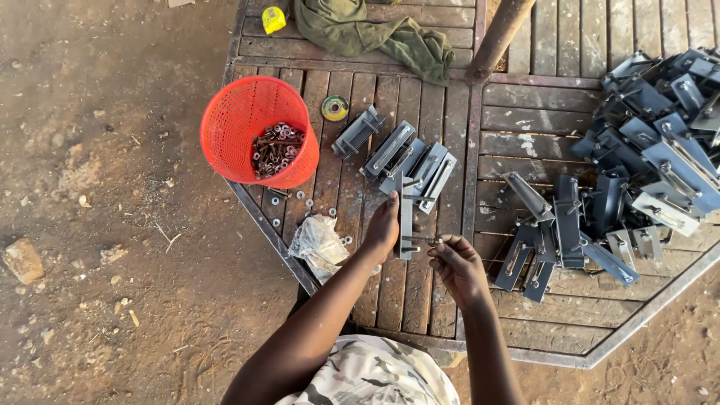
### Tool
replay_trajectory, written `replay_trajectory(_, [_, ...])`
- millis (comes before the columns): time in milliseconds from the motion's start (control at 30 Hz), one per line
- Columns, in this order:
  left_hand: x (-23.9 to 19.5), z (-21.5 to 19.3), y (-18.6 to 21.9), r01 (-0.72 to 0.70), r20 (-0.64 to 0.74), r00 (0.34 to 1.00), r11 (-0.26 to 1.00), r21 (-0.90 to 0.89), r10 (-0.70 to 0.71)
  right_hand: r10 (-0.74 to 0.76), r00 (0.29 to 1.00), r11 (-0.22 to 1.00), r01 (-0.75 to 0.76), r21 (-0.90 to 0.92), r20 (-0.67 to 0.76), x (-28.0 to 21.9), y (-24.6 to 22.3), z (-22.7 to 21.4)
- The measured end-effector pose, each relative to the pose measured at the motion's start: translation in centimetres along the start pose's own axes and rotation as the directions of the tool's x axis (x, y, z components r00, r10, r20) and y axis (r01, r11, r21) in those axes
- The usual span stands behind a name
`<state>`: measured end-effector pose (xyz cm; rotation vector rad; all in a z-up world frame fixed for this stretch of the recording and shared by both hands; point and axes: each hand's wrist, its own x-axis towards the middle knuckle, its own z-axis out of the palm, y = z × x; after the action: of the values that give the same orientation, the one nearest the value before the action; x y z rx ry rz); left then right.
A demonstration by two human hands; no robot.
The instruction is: Assembling metal brackets by manually inserting bolts into pre-drilled holes.
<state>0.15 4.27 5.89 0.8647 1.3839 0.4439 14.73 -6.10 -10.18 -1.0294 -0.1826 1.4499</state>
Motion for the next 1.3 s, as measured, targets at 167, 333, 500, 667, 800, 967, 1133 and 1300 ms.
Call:
replay_trajectory(167, [11.5,-1.6,-11.7,-0.216,-0.021,0.976,0.971,-0.102,0.215,-0.108,0.993,0.972,0.115,-0.203,0.043,-1.0,-0.7,1.9])
replay_trajectory(333, [9.5,-1.3,-10.2,-0.289,-0.086,0.952,0.954,0.076,0.295,-0.173,0.984,0.918,0.18,-0.352,0.052,-1.8,-1.7,3.2])
replay_trajectory(500, [4.8,-1.2,-6.1,-0.31,-0.064,0.946,0.946,0.097,0.317,-0.12,0.991,0.92,0.133,-0.369,0.057,-2.7,-2.4,4.1])
replay_trajectory(667, [4.9,-1.0,-6.3,-0.329,-0.069,0.94,0.941,0.081,0.335,-0.178,0.979,0.906,0.204,-0.371,0.103,-2.6,-1.9,3.4])
replay_trajectory(800, [4.9,-0.9,-6.5,-0.317,-0.086,0.943,0.947,0.053,0.321,-0.181,0.981,0.908,0.196,-0.37,0.074,-3.3,-2.2,4.3])
replay_trajectory(967, [4.7,-0.8,-6.3,-0.337,-0.064,0.936,0.934,0.122,0.346,-0.121,0.99,0.914,0.14,-0.38,0.075,-3.3,-1.6,3.6])
replay_trajectory(1133, [4.3,-0.4,-6.2,-0.342,-0.056,0.932,0.921,0.186,0.357,-0.082,0.991,0.927,0.114,-0.357,0.102,-3.1,-1.1,3.8])
replay_trajectory(1300, [4.0,-0.4,-6.3,-0.369,-0.04,0.922,0.907,0.203,0.384,-0.058,0.99,0.866,0.116,-0.487,0.131,-3.3,-1.5,4.5])
